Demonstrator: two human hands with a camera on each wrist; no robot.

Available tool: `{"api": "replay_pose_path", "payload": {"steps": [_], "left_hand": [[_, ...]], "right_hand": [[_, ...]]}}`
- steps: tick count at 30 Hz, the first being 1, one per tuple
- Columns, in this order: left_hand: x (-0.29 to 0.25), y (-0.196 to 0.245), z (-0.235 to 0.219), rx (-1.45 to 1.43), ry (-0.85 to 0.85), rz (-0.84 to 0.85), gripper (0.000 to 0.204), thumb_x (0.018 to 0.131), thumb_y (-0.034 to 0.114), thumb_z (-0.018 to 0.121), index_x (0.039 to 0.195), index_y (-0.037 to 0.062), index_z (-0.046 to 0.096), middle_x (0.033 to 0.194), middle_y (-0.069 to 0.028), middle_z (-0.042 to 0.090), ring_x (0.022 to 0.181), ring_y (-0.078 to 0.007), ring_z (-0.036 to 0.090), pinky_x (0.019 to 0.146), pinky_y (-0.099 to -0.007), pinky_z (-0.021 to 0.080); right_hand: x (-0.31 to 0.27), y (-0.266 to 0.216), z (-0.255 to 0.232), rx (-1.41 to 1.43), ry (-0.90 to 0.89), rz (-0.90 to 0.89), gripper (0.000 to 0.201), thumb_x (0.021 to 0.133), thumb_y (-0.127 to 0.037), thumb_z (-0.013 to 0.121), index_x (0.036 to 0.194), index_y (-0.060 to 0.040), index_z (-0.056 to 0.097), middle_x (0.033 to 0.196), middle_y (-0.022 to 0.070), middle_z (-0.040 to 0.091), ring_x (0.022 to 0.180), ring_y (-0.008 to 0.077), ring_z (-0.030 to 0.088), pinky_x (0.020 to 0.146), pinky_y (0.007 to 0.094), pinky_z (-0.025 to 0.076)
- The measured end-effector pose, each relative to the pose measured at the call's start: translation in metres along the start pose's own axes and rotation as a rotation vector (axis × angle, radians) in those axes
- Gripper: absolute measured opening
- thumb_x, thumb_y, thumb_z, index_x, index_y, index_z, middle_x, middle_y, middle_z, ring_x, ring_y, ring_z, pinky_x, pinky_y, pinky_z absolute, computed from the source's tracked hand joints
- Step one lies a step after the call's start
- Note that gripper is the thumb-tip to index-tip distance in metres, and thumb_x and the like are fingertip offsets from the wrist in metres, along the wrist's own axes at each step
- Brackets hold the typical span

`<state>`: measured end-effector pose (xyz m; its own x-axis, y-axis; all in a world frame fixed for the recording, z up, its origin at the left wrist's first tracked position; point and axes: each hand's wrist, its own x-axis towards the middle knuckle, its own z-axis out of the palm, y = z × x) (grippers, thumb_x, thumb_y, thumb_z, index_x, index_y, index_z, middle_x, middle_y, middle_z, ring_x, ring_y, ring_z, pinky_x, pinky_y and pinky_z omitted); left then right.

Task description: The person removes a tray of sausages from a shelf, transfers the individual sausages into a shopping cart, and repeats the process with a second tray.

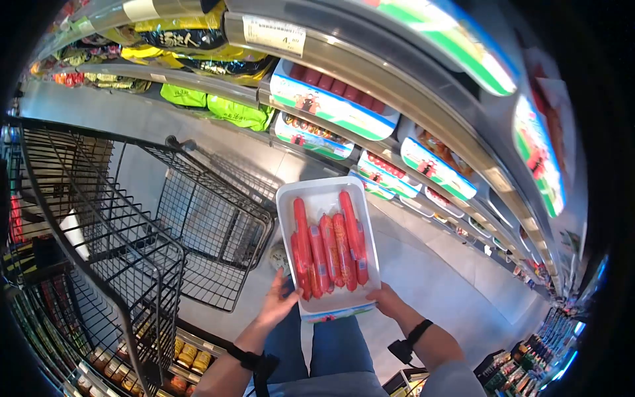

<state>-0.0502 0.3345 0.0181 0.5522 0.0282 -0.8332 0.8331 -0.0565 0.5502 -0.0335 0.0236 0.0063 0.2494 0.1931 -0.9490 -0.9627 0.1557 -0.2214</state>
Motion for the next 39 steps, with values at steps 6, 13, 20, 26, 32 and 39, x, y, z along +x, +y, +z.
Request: {"api": "replay_pose_path", "payload": {"steps": [6, 13, 20, 26, 32, 39], "left_hand": [[-0.099, 0.077, 0.002, -0.098, -0.239, 0.410, 0.075, 0.078, 0.000, 0.049, 0.142, 0.0067, 0.008, 0.121, -0.0179, 0.047, 0.111, -0.0252, 0.050, 0.090, -0.0312, 0.041], [-0.229, 0.146, -0.049, 0.189, -0.214, 0.783, 0.082, 0.073, 0.001, 0.053, 0.139, -0.0029, 0.006, 0.132, -0.0298, 0.027, 0.122, -0.0461, 0.030, 0.099, -0.0390, 0.032], [-0.302, 0.155, -0.111, 0.016, 0.048, 0.807, 0.069, 0.071, 0.003, 0.057, 0.131, -0.0032, 0.026, 0.117, -0.0247, 0.041, 0.103, -0.0409, 0.048, 0.084, -0.0389, 0.044], [-0.355, 0.157, -0.176, -0.060, 0.353, 0.685, 0.075, 0.063, 0.000, 0.060, 0.132, -0.0023, 0.030, 0.121, -0.0223, 0.045, 0.105, -0.0346, 0.052, 0.088, -0.0351, 0.042], [-0.357, 0.124, -0.202, -0.395, 0.440, 0.686, 0.083, 0.061, -0.004, 0.057, 0.138, 0.0003, 0.025, 0.122, -0.0142, 0.051, 0.110, -0.0215, 0.051, 0.092, -0.0310, 0.039], [-0.339, 0.094, -0.203, -0.493, 0.396, 0.669, 0.088, 0.059, -0.009, 0.050, 0.141, 0.0031, 0.020, 0.138, -0.0151, 0.033, 0.129, -0.0228, 0.031, 0.103, -0.0307, 0.028]], "right_hand": [[-0.137, -0.028, 0.033, -0.023, -0.078, -0.198, 0.050, 0.068, 0.001, 0.056, 0.118, 0.0007, 0.049, 0.107, 0.0092, 0.057, 0.099, 0.0223, 0.056, 0.086, 0.0339, 0.044], [-0.269, -0.064, 0.087, -0.318, -0.048, -0.450, 0.037, 0.075, 0.000, 0.058, 0.112, -0.0003, 0.053, 0.096, 0.0031, 0.059, 0.088, 0.0112, 0.054, 0.077, 0.0278, 0.043], [-0.325, -0.123, 0.195, -0.639, -0.176, -0.540, 0.037, 0.076, 0.000, 0.057, 0.112, 0.0000, 0.051, 0.095, 0.0014, 0.058, 0.088, 0.0094, 0.052, 0.076, 0.0256, 0.043], [-0.324, -0.122, 0.277, -0.690, -0.370, -0.504, 0.038, 0.075, 0.001, 0.057, 0.112, 0.0005, 0.050, 0.094, 0.0031, 0.059, 0.087, 0.0095, 0.054, 0.075, 0.0253, 0.044], [-0.307, -0.111, 0.322, -1.009, -0.449, -0.513, 0.039, 0.075, 0.003, 0.054, 0.114, 0.0012, 0.049, 0.095, 0.0051, 0.059, 0.086, 0.0111, 0.055, 0.075, 0.0261, 0.045], [-0.299, -0.100, 0.343, -0.972, -0.442, -0.460, 0.039, 0.074, 0.002, 0.050, 0.113, 0.0012, 0.049, 0.094, 0.0062, 0.059, 0.088, 0.0127, 0.055, 0.077, 0.0270, 0.044]]}}
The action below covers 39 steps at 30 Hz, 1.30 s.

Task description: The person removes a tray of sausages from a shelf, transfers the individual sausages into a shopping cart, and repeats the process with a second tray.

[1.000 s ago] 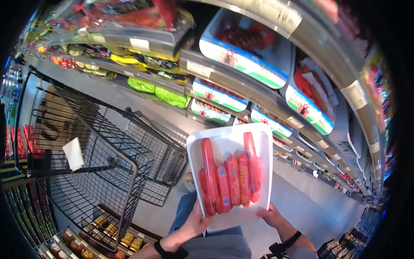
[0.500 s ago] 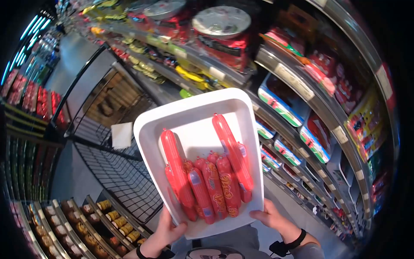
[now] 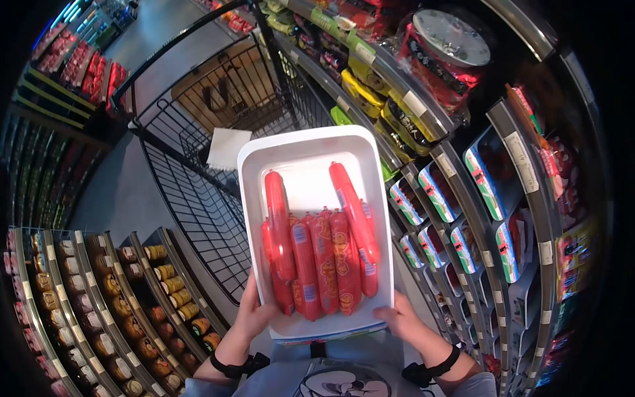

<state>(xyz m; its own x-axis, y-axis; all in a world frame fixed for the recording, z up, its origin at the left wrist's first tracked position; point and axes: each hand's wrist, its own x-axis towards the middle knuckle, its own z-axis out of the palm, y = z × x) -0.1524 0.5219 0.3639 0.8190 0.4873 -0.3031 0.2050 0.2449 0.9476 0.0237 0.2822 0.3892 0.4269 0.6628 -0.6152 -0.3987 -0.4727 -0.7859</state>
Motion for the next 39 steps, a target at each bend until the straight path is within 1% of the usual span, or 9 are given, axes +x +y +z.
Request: {"api": "replay_pose_path", "payload": {"steps": [11, 17, 19, 21, 23, 27, 29, 34, 39], "left_hand": [[0.010, 0.002, 0.009, -0.439, -0.075, 0.072, 0.093, 0.058, 0.004, 0.044, 0.143, 0.0007, 0.006, 0.143, -0.0115, 0.024, 0.133, -0.0195, 0.023, 0.107, -0.0323, 0.020], [0.011, 0.004, 0.013, -0.452, -0.062, 0.077, 0.095, 0.057, 0.004, 0.043, 0.143, 0.0004, 0.003, 0.143, -0.0123, 0.023, 0.133, -0.0204, 0.022, 0.108, -0.0329, 0.019], [0.012, 0.005, 0.013, -0.447, -0.051, 0.084, 0.095, 0.056, 0.004, 0.042, 0.143, 0.0003, 0.003, 0.143, -0.0127, 0.023, 0.133, -0.0206, 0.023, 0.108, -0.0330, 0.019], [0.014, 0.004, 0.011, -0.465, -0.088, 0.068, 0.095, 0.055, 0.003, 0.041, 0.143, 0.0009, 0.005, 0.141, -0.0134, 0.026, 0.131, -0.0219, 0.028, 0.107, -0.0335, 0.023], [0.015, 0.014, 0.016, -0.497, -0.097, 0.070, 0.095, 0.054, 0.003, 0.040, 0.142, 0.0015, 0.006, 0.140, -0.0137, 0.027, 0.130, -0.0225, 0.030, 0.107, -0.0339, 0.025], [0.015, 0.014, 0.017, -0.467, -0.088, 0.094, 0.094, 0.054, 0.005, 0.041, 0.143, 0.0035, 0.007, 0.138, -0.0148, 0.030, 0.127, -0.0240, 0.036, 0.105, -0.0353, 0.031], [0.016, 0.012, 0.016, -0.488, -0.082, 0.109, 0.094, 0.055, 0.005, 0.041, 0.143, 0.0037, 0.006, 0.138, -0.0151, 0.030, 0.127, -0.0241, 0.036, 0.105, -0.0356, 0.031], [0.015, 0.015, 0.014, -0.544, -0.072, 0.073, 0.094, 0.057, 0.007, 0.042, 0.143, 0.0024, 0.005, 0.140, -0.0156, 0.028, 0.128, -0.0238, 0.034, 0.106, -0.0365, 0.029], [0.015, -0.002, 0.012, -0.550, -0.009, 0.139, 0.095, 0.055, 0.010, 0.044, 0.142, 0.0005, 0.008, 0.140, -0.0164, 0.029, 0.129, -0.0237, 0.033, 0.105, -0.0353, 0.028]], "right_hand": [[0.004, -0.010, -0.013, -0.394, -0.115, -0.041, 0.040, 0.076, -0.007, 0.053, 0.114, 0.0009, 0.046, 0.092, 0.0134, 0.059, 0.082, 0.0189, 0.057, 0.074, 0.0318, 0.046], [0.000, -0.059, 0.002, -0.457, 0.155, -0.104, 0.063, 0.072, -0.009, 0.062, 0.127, -0.0020, 0.034, 0.094, 0.0156, 0.057, 0.084, 0.0274, 0.057, 0.077, 0.0362, 0.045], [-0.003, -0.090, 0.010, -0.910, 0.410, -0.454, 0.068, 0.066, -0.007, 0.066, 0.127, -0.0035, 0.036, 0.099, 0.0156, 0.055, 0.093, 0.0280, 0.054, 0.081, 0.0360, 0.043], [-0.001, -0.105, 0.019, -0.888, 0.374, -0.529, 0.067, 0.063, -0.006, 0.067, 0.125, -0.0039, 0.041, 0.104, 0.0163, 0.051, 0.098, 0.0292, 0.051, 0.083, 0.0367, 0.042], [0.013, -0.119, 0.034, -1.119, -0.008, -0.757, 0.059, 0.065, -0.008, 0.067, 0.120, -0.0010, 0.046, 0.106, 0.0178, 0.051, 0.096, 0.0319, 0.051, 0.083, 0.0388, 0.042], [0.046, -0.138, 0.076, -1.189, -0.018, -0.813, 0.055, 0.067, -0.012, 0.068, 0.118, -0.0011, 0.049, 0.104, 0.0178, 0.052, 0.097, 0.0328, 0.051, 0.086, 0.0409, 0.041], [0.066, -0.134, 0.087, -1.061, 0.098, -0.799, 0.057, 0.069, -0.017, 0.068, 0.120, -0.0029, 0.047, 0.105, 0.0178, 0.052, 0.100, 0.0323, 0.050, 0.089, 0.0395, 0.040], [0.083, -0.132, 0.107, -1.261, -0.020, -0.711, 0.080, 0.061, -0.028, 0.076, 0.130, -0.0065, 0.042, 0.119, 0.0274, 0.042, 0.118, 0.0434, 0.037, 0.102, 0.0523, 0.025], [0.094, -0.123, 0.114, -1.420, -0.046, -0.760, 0.066, 0.063, -0.020, 0.068, 0.124, -0.0044, 0.047, 0.113, 0.0262, 0.047, 0.115, 0.0424, 0.038, 0.099, 0.0522, 0.026]]}}
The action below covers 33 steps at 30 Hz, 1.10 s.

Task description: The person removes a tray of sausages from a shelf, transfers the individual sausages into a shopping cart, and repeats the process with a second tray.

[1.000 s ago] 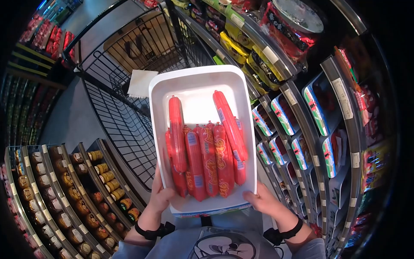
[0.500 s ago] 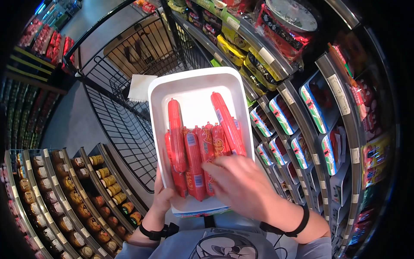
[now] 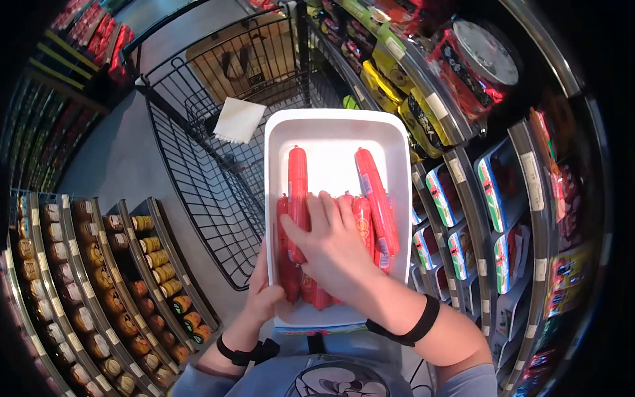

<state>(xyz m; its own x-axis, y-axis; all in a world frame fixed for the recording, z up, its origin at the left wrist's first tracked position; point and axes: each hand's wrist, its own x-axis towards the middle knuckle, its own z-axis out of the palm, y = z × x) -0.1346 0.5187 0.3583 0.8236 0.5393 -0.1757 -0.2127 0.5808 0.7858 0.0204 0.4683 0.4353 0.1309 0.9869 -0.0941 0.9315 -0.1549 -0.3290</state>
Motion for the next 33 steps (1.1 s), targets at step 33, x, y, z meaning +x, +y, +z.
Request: {"api": "replay_pose_path", "payload": {"steps": [33], "left_hand": [[-0.003, -0.009, -0.023, 0.493, 0.031, 0.134, 0.096, 0.054, 0.019, 0.052, 0.143, 0.0076, 0.018, 0.120, -0.0170, 0.044, 0.111, -0.0291, 0.047, 0.093, -0.0324, 0.039]], "right_hand": [[0.033, 0.024, -0.004, 0.325, 0.106, 0.129, 0.036, 0.085, -0.013, 0.055, 0.118, 0.0004, 0.050, 0.105, 0.0199, 0.056, 0.096, 0.0340, 0.055, 0.085, 0.0361, 0.044]]}}
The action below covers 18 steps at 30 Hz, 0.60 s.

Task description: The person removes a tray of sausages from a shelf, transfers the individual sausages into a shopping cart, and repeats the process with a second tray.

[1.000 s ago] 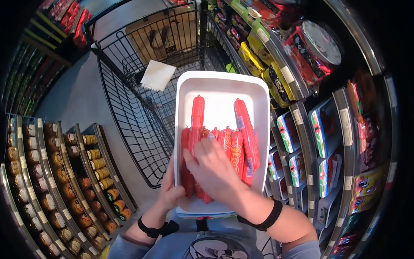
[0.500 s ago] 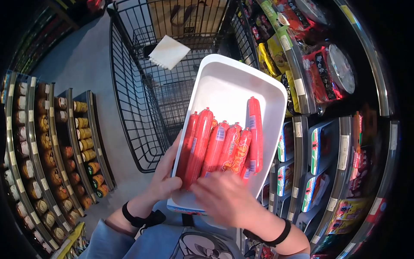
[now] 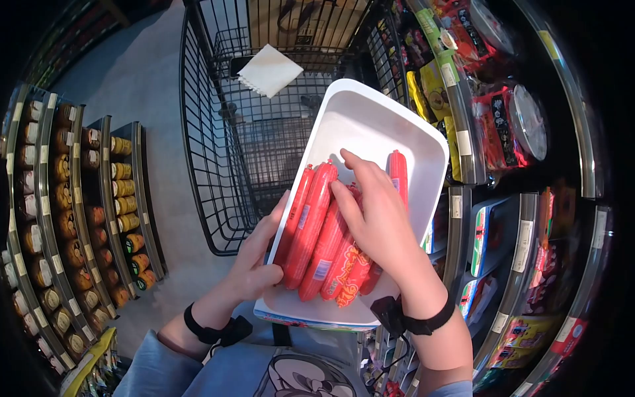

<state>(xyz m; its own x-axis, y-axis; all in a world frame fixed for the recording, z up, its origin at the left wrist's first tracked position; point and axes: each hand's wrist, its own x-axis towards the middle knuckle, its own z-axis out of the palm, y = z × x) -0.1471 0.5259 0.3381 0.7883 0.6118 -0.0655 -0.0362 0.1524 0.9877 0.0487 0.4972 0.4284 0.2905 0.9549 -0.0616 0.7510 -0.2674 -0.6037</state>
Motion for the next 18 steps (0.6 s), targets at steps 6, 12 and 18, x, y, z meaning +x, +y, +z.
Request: {"api": "replay_pose_path", "payload": {"steps": [6, 12, 18], "left_hand": [[-0.001, 0.006, 0.000, 0.012, 0.012, -0.034, 0.097, 0.053, 0.022, 0.051, 0.143, 0.0101, 0.018, 0.120, -0.0172, 0.044, 0.110, -0.0296, 0.048, 0.092, -0.0317, 0.039], [-0.001, 0.006, -0.001, 0.061, 0.010, -0.026, 0.097, 0.053, 0.019, 0.051, 0.143, 0.0105, 0.018, 0.119, -0.0166, 0.044, 0.110, -0.0286, 0.049, 0.090, -0.0308, 0.040], [0.003, 0.007, 0.004, -0.182, 0.013, -0.066, 0.096, 0.052, 0.010, 0.048, 0.143, 0.0056, 0.019, 0.120, -0.0143, 0.044, 0.115, -0.0239, 0.044, 0.097, -0.0300, 0.033]], "right_hand": [[0.017, 0.008, 0.010, 0.171, -0.128, 0.150, 0.035, 0.084, -0.019, 0.060, 0.112, 0.0027, 0.055, 0.099, 0.0194, 0.059, 0.086, 0.0275, 0.060, 0.078, 0.0332, 0.049], [0.017, 0.010, 0.010, 0.247, -0.191, 0.212, 0.032, 0.086, -0.017, 0.061, 0.111, 0.0013, 0.056, 0.092, 0.0100, 0.060, 0.085, 0.0155, 0.058, 0.077, 0.0297, 0.047], [0.012, 0.019, 0.007, 0.263, -0.109, 0.156, 0.031, 0.083, -0.019, 0.059, 0.106, 0.0023, 0.058, 0.094, 0.0171, 0.058, 0.084, 0.0271, 0.059, 0.077, 0.0335, 0.047]]}}
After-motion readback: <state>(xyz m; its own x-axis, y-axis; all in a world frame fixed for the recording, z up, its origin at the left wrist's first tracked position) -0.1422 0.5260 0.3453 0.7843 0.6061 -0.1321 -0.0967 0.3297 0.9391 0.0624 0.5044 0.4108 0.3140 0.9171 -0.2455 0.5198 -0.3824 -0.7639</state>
